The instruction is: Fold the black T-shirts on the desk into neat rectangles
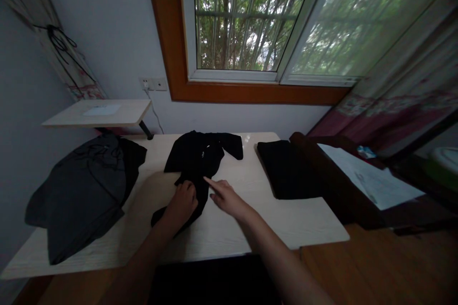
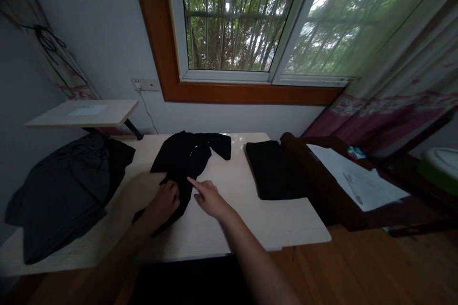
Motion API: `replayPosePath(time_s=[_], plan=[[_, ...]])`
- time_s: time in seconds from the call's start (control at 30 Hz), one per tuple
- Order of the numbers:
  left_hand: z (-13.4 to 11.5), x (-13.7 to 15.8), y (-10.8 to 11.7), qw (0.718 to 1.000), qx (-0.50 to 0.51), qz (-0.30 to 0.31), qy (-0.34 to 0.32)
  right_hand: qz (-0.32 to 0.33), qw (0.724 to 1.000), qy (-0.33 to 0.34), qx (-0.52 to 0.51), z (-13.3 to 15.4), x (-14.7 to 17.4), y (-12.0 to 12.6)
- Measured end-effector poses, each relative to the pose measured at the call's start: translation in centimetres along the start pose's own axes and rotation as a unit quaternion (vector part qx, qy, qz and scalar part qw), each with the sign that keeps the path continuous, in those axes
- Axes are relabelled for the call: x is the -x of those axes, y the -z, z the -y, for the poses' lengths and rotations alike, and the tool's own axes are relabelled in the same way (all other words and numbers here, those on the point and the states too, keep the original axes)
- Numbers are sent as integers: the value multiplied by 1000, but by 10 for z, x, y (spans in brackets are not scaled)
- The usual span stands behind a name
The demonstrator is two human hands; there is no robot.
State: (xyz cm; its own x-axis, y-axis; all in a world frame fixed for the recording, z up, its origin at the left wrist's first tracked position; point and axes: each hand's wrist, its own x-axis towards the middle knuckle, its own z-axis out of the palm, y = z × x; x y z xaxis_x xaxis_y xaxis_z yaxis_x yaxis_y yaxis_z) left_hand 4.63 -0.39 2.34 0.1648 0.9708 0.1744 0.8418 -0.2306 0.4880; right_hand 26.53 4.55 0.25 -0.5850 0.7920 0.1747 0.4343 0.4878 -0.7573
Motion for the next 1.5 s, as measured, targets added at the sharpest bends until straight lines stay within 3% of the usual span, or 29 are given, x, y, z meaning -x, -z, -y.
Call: replayPosePath(time_s=[0.17,0.33,0.43,0.53,0.63,0.7,0.8,0.87,0.93,1.0,1.1,1.2,1.3,1.4,1.5], plan=[[10,-6,-3,972,211,-81,61,12,978,24,-208,1,-12,-9],[4,-10,8,883,415,-128,177,-77,930,-2,-359,-1,-29,-25],[-10,-13,24,835,498,-157,172,-109,937,-46,-328,1,-34,-30],[-26,-19,43,799,551,-177,162,-65,972,-64,-218,10,-33,-28],[-37,-29,58,759,601,-201,150,-60,977,-82,-188,21,-34,-26],[-41,-35,64,716,650,-207,151,-66,959,-95,-260,29,-37,-30],[-43,-41,66,652,710,-207,168,-62,896,-119,-424,36,-45,-41],[-41,-42,66,640,720,-208,171,-72,853,-128,-500,38,-49,-47],[-37,-41,66,643,718,-209,169,-98,829,-128,-536,39,-50,-49],[-30,-39,69,640,716,-220,170,-121,820,-131,-543,40,-49,-44],[-14,-38,76,629,711,-254,186,-140,832,-138,-519,39,-43,-19],[3,-36,83,660,676,-275,180,-173,864,-140,-451,38,-32,20],[13,-30,85,751,576,-273,172,-225,906,-127,-335,41,-13,64],[12,-18,84,859,437,-195,180,-257,925,-123,-253,46,12,102],[5,-8,82,931,325,-87,142,-230,932,-109,-258,47,36,130]])
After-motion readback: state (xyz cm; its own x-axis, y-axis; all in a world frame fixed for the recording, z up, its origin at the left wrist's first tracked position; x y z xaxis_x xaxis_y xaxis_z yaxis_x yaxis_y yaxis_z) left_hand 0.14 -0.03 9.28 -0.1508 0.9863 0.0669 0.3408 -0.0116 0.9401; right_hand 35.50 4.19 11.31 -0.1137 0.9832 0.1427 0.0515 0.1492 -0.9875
